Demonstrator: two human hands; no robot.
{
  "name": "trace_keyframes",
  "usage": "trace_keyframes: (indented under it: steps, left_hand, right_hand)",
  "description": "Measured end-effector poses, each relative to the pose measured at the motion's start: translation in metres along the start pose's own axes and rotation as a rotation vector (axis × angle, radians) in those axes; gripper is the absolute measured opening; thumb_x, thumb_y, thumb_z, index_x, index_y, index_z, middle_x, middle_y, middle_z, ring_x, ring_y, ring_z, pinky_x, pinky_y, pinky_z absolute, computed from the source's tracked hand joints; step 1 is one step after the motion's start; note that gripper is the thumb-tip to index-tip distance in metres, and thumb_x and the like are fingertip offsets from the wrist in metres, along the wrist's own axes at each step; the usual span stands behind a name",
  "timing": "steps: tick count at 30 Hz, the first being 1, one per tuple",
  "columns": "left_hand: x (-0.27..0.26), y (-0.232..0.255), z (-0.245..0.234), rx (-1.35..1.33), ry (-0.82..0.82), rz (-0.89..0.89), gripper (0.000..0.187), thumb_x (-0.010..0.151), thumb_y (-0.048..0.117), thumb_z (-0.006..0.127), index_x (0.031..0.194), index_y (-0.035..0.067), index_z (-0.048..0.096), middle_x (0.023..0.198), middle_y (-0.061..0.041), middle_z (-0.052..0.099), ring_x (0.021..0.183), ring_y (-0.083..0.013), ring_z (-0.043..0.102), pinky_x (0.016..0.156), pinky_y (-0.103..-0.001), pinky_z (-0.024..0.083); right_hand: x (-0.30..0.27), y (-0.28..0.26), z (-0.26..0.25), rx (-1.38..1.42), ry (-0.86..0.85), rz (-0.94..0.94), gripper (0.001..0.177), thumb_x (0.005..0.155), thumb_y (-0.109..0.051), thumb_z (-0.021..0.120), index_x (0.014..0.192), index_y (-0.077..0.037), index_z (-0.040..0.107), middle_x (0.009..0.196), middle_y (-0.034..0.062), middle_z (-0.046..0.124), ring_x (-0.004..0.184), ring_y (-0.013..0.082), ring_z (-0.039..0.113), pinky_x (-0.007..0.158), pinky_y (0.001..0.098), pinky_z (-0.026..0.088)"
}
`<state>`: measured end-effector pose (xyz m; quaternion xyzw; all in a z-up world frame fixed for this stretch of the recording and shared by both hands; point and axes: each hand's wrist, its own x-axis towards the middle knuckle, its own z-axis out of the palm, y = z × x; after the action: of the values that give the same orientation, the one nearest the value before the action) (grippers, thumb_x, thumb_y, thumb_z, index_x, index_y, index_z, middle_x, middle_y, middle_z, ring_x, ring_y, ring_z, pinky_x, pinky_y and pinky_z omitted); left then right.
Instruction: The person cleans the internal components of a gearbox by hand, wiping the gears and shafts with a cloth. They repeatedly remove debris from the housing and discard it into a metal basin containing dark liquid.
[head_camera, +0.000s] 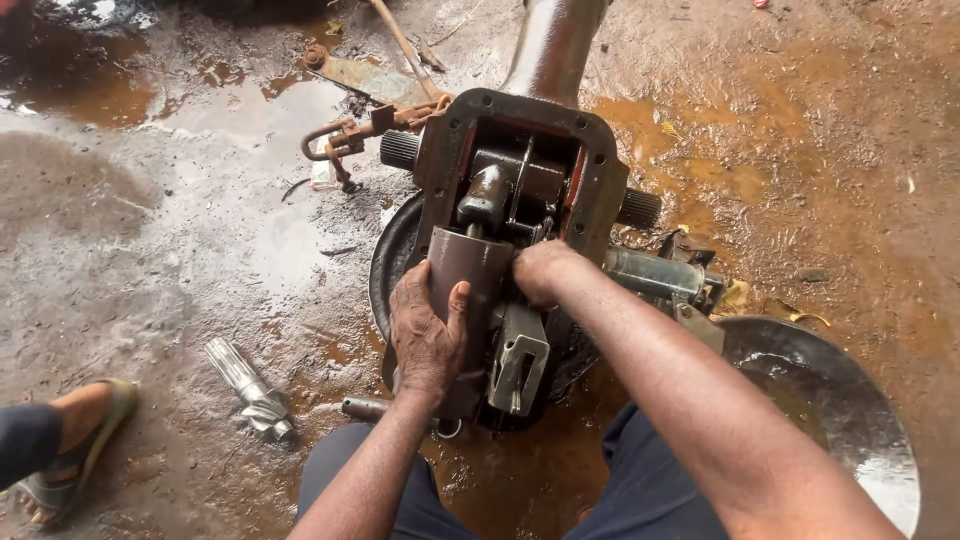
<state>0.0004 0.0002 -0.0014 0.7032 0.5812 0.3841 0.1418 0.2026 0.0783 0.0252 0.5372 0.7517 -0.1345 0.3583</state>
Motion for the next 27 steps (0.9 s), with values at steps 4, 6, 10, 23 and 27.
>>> trace_keyframes:
  steps: [4, 6, 10, 23, 27]
  left_hand:
    - [0.001, 0.005, -0.005, -0.019, -0.026, -0.051, 0.066, 0.101, 0.054, 0.056, 0.142, 0.002, 0.048, 0.134, -0.022, 0.056, 0.134, -0.0363, 0.050, 0.111, -0.052, 0.042]
    - [0.001, 0.002, -0.004, -0.012, -0.005, -0.027, 0.065, 0.102, 0.052, 0.057, 0.142, 0.001, 0.048, 0.134, -0.022, 0.056, 0.134, -0.0371, 0.050, 0.112, -0.052, 0.042]
    - [0.003, 0.007, -0.005, -0.070, -0.002, -0.025, 0.064, 0.102, 0.051, 0.058, 0.142, 0.002, 0.049, 0.135, -0.021, 0.057, 0.131, -0.0360, 0.053, 0.111, -0.050, 0.044]
    - [-0.001, 0.006, -0.008, -0.027, 0.026, 0.009, 0.065, 0.102, 0.052, 0.057, 0.142, 0.001, 0.049, 0.134, -0.021, 0.057, 0.133, -0.0372, 0.051, 0.112, -0.051, 0.043]
    - [0.005, 0.006, -0.006, -0.040, -0.010, -0.012, 0.063, 0.102, 0.052, 0.055, 0.142, 0.003, 0.048, 0.135, -0.021, 0.057, 0.133, -0.0361, 0.051, 0.112, -0.051, 0.043]
  right_hand:
    - [-0.013, -0.005, -0.013, -0.040, -0.054, -0.021, 0.021, 0.094, -0.007, 0.064, 0.112, -0.006, 0.075, 0.106, 0.0066, 0.074, 0.089, 0.0156, 0.070, 0.076, 0.0332, 0.060]
    - [-0.011, -0.004, -0.008, -0.033, -0.038, -0.022, 0.022, 0.093, -0.010, 0.068, 0.113, -0.005, 0.074, 0.107, 0.0072, 0.072, 0.090, 0.0164, 0.070, 0.076, 0.0338, 0.061]
    - [-0.020, -0.007, -0.013, -0.056, 0.003, -0.026, 0.027, 0.088, -0.015, 0.076, 0.114, -0.006, 0.074, 0.110, 0.0082, 0.071, 0.096, 0.0193, 0.070, 0.081, 0.0365, 0.061]
    - [-0.003, 0.001, -0.002, -0.055, 0.025, -0.013, 0.057, 0.086, -0.023, 0.081, 0.136, -0.007, 0.058, 0.164, 0.0145, 0.020, 0.090, 0.0176, 0.074, 0.066, 0.0298, 0.069]
    - [-0.028, -0.004, -0.029, -0.033, -0.048, -0.004, 0.038, 0.084, -0.024, 0.082, 0.118, -0.008, 0.074, 0.123, 0.0082, 0.064, 0.093, 0.0167, 0.070, 0.072, 0.0314, 0.061]
